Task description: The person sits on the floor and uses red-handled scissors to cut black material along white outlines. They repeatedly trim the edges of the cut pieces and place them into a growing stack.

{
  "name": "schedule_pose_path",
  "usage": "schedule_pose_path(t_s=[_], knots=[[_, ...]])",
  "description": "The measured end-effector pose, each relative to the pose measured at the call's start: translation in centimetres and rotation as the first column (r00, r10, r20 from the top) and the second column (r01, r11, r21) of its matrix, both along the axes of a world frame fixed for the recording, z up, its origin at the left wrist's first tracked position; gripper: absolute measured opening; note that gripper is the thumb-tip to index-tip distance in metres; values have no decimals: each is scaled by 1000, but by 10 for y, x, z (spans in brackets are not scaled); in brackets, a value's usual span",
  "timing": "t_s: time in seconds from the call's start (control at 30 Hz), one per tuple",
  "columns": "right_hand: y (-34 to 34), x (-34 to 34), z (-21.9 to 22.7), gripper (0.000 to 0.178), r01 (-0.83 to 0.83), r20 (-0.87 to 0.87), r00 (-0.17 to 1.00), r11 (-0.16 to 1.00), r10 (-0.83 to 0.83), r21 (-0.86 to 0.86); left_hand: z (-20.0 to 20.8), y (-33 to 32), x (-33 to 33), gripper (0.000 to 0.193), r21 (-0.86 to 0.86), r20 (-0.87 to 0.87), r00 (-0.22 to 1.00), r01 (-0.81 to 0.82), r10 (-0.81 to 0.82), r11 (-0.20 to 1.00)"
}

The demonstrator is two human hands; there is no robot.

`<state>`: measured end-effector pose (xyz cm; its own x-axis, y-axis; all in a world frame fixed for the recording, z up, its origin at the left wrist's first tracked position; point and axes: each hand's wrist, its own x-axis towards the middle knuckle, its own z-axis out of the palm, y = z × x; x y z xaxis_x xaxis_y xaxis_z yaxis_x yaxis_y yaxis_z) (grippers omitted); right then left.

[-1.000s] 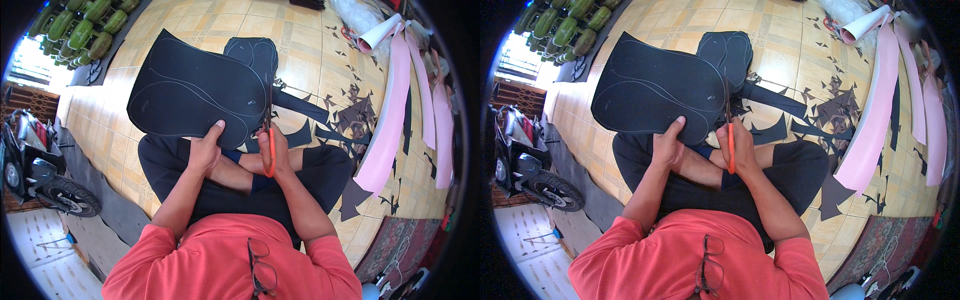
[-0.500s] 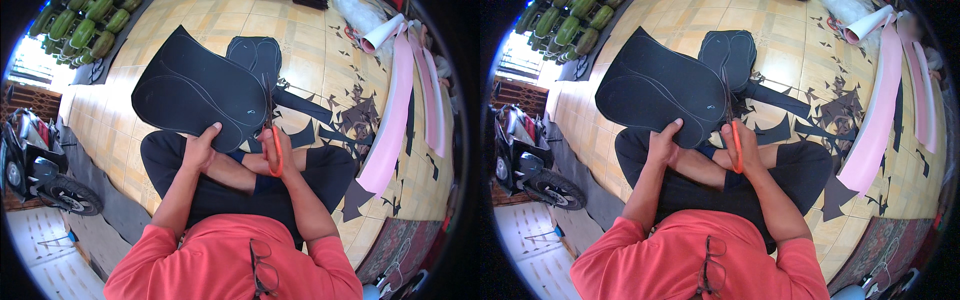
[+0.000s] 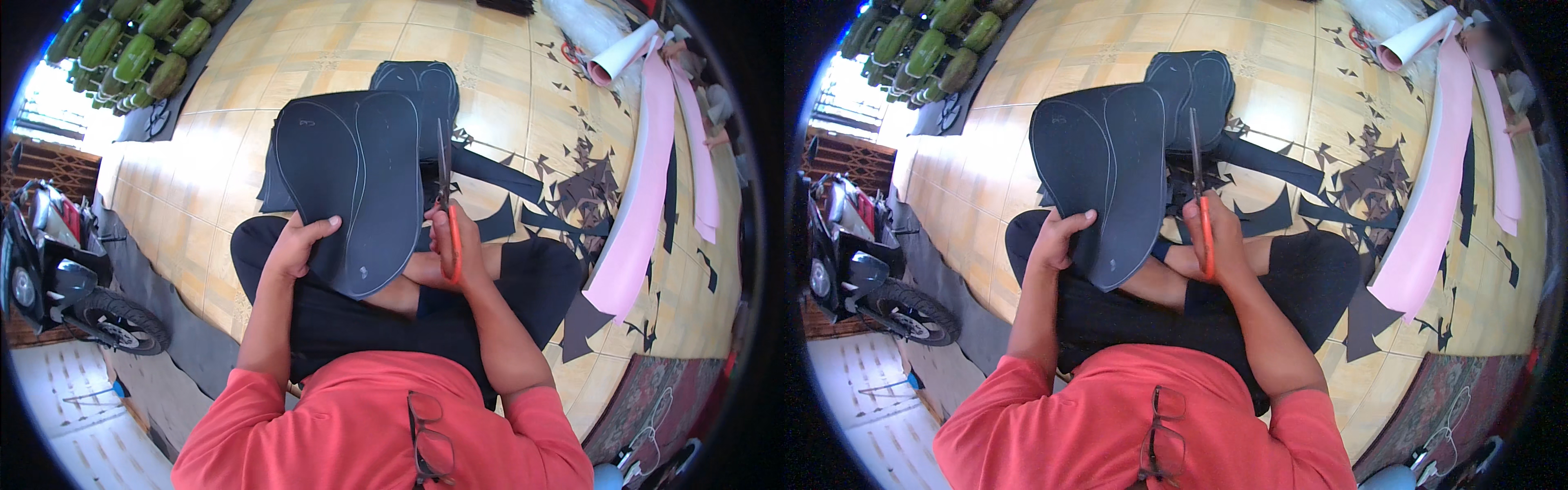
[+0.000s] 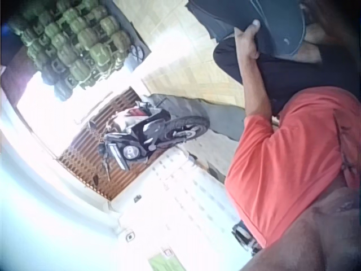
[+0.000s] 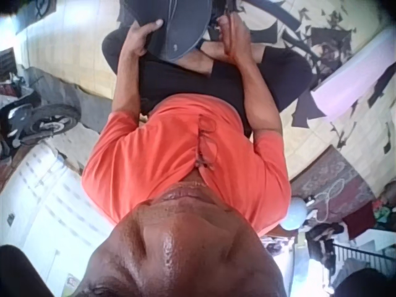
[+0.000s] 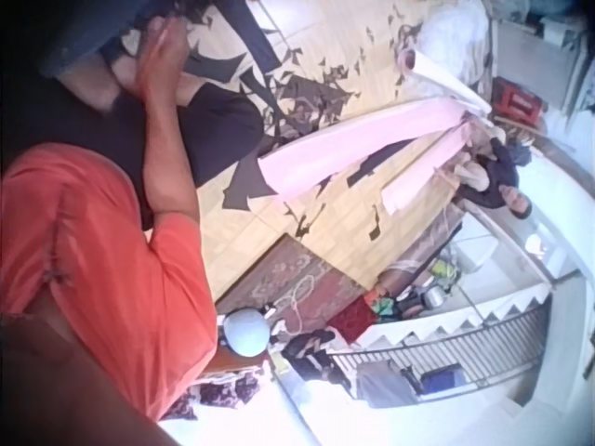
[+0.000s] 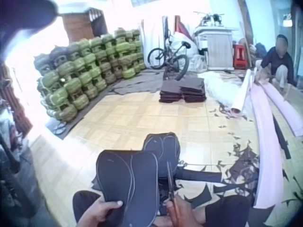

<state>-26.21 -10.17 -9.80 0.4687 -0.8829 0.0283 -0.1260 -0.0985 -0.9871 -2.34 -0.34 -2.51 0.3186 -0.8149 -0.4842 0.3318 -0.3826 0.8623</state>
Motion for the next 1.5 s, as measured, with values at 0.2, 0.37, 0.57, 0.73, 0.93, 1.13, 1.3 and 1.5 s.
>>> schedule_pose_path(t_s=[0.2,0.37,0.57,0.73,0.93,1.13,1.3,1.5], knots=[[-5,-4,15,29,37,-17,999,999,-37,-12,-4,9,-3,58,145,-6,991,136,-136,980],[-6,-8,16,31,49,-3,999,997,-49,-67,0,8,-10,57,157,60,990,117,-128,981],[-6,-8,23,35,35,4,999,984,-35,-177,7,9,-3,60,183,52,985,155,-167,971],[-3,-12,14,39,-18,-25,1000,999,17,-47,17,9,7,62,232,60,977,186,-205,955],[-4,-11,12,43,-60,53,997,998,60,-17,19,11,25,59,223,101,963,223,-251,949],[-12,-23,30,48,-177,19,984,967,176,184,28,10,44,61,259,112,940,285,-322,923],[-14,-25,18,58,-122,178,982,925,60,361,34,-10,54,59,242,117,922,335,-370,911],[-23,-17,10,57,151,189,948,887,-255,436,19,-78,36,55,21,221,931,292,-290,956]])
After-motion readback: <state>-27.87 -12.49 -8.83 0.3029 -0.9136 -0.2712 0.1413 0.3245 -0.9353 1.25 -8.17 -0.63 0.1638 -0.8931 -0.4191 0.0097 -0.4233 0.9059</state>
